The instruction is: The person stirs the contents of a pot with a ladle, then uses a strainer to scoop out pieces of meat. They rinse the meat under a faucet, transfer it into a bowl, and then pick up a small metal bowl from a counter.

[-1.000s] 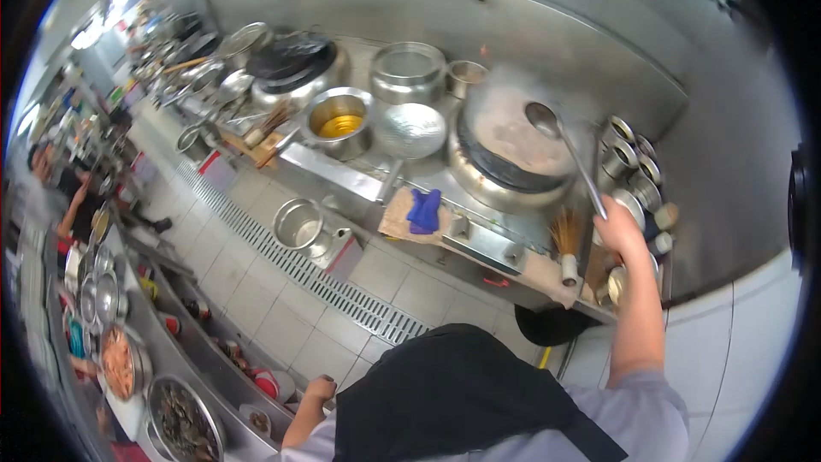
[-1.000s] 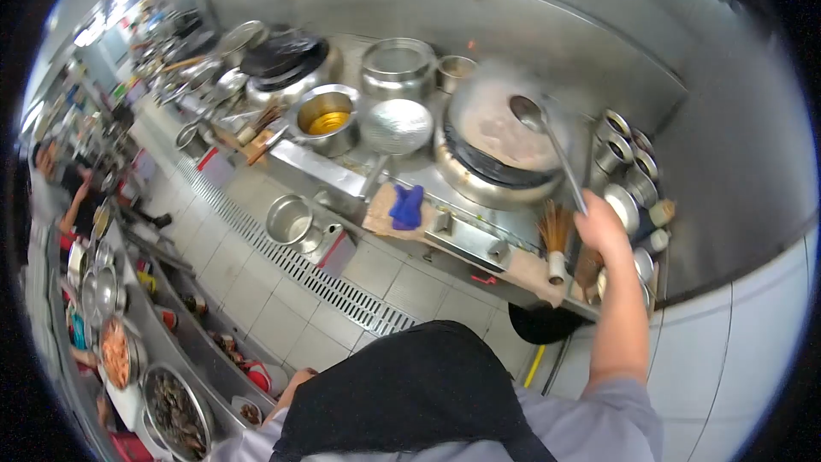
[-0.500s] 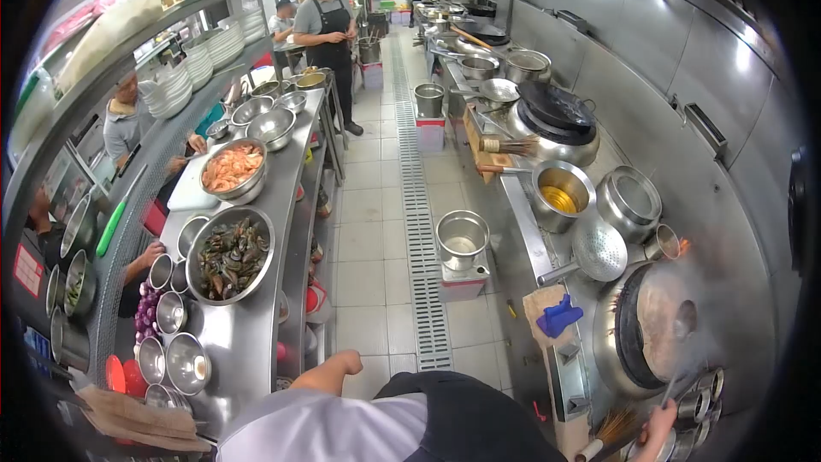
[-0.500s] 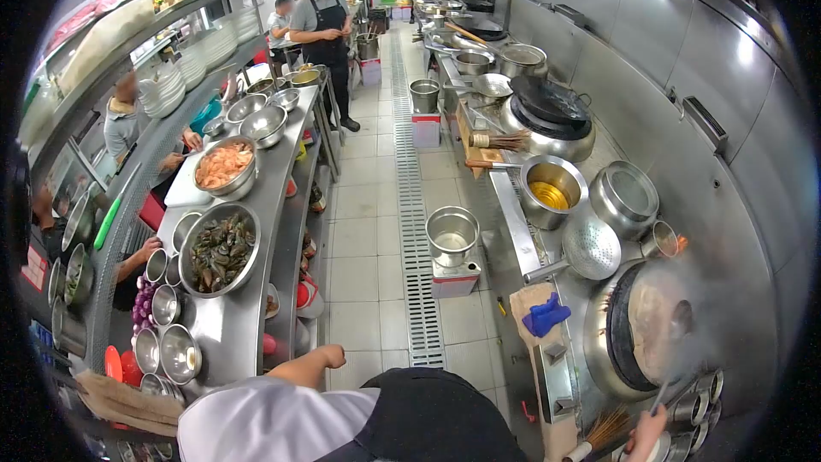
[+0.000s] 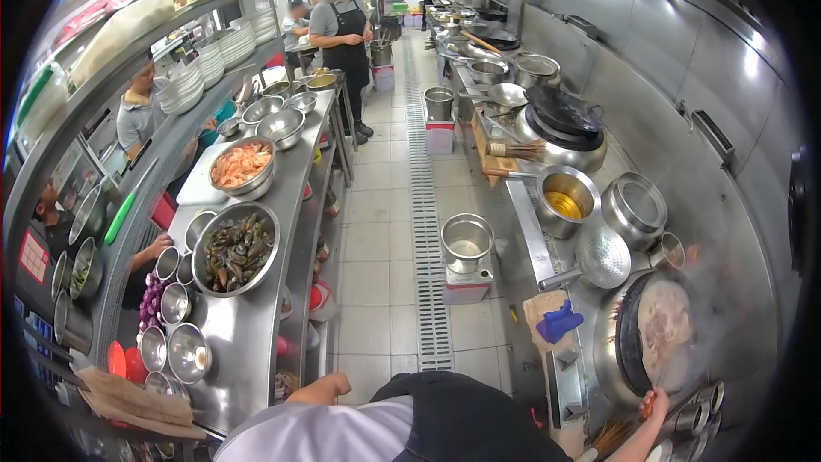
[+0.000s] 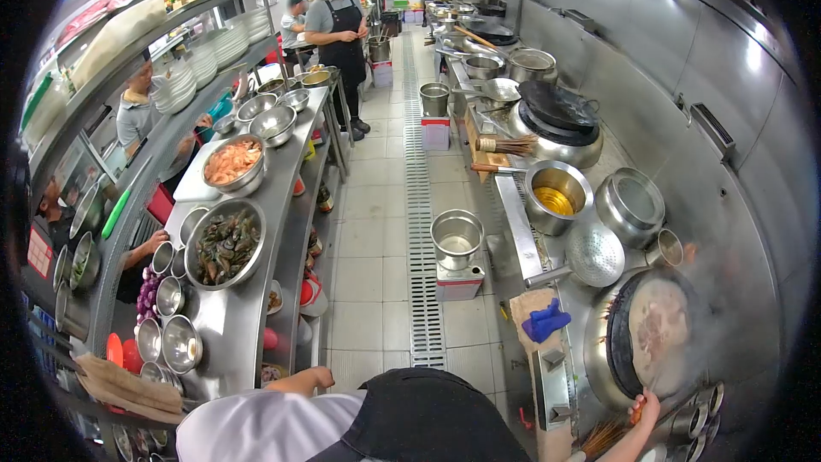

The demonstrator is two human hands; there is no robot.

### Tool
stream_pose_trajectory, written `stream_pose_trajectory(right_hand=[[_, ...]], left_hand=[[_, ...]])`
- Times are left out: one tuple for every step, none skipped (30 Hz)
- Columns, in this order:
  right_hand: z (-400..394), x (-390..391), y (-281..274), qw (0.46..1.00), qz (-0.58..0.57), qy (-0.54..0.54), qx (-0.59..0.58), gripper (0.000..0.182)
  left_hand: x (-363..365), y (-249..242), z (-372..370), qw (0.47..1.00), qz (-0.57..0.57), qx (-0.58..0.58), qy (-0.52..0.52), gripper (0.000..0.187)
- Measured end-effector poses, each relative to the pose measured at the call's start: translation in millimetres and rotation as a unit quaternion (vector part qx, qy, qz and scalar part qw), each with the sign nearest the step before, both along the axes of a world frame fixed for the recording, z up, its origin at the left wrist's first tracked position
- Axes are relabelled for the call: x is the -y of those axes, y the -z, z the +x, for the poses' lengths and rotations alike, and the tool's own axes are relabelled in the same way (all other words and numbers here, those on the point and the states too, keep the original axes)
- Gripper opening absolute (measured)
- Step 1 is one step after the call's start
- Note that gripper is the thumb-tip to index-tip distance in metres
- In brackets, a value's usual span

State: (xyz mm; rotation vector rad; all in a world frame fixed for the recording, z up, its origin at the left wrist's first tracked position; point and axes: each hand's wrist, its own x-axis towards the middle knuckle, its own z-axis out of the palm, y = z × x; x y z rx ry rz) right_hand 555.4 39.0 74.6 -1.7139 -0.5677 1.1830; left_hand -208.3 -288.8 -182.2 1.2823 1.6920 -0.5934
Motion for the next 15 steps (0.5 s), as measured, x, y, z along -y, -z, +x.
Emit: stream_pose_trajectory(right_hand=[[-9,1,-4,0.994,0.001,0.015,-0.108,0.007],[-18,2,-8,0.994,0.003,0.019,-0.107,0.007],[-25,5,-11,0.988,0.014,0.014,-0.153,0.007],[-28,8,-12,0.980,0.024,0.008,-0.199,0.008],[-26,10,-9,0.971,0.042,0.006,-0.235,0.011],[-29,16,-13,0.971,0.044,0.011,-0.234,0.011],[-33,20,-18,0.973,0.033,-0.006,-0.227,0.011],[-39,24,-25,0.975,0.022,-0.024,-0.219,0.011],[-44,28,-33,0.976,0.025,-0.019,-0.218,0.011],[-49,34,-41,0.981,0.007,-0.020,-0.194,0.010],[-54,41,-48,0.985,-0.011,-0.020,-0.170,0.009],[-58,49,-56,0.986,-0.011,-0.014,-0.168,0.009],[-63,56,-64,0.993,-0.008,-0.054,-0.103,0.008],[-68,63,-72,0.995,-0.005,-0.094,-0.038,0.007],[-74,71,-82,0.995,-0.025,-0.097,0.011,0.004]], left_hand=[[1,12,-6,0.999,0.000,0.007,0.037,0.031],[-1,19,-8,0.997,0.000,0.015,0.074,0.030],[-9,7,-7,0.997,0.001,0.016,0.079,0.030],[-19,-4,-6,1.000,0.016,0.006,0.008,0.030],[-27,-19,-5,0.998,0.030,-0.004,-0.062,0.030],[-32,-2,-12,0.998,0.031,-0.004,-0.057,0.030],[-42,14,-20,0.999,0.035,0.005,-0.007,0.031],[-48,29,-26,0.998,0.040,0.014,0.043,0.031],[-57,19,-23,0.998,0.042,0.015,0.048,0.031],[-68,8,-19,0.997,0.079,0.012,-0.008,0.032],[-78,1,-16,0.991,0.114,0.010,-0.063,0.033],[-86,-11,-14,0.992,0.114,0.012,-0.057,0.033],[-94,-22,-12,0.990,0.125,0.021,-0.058,0.033],[-99,-29,-12,0.989,0.136,0.029,-0.058,0.033],[-102,-34,-11,0.989,0.135,0.031,-0.053,0.033]])
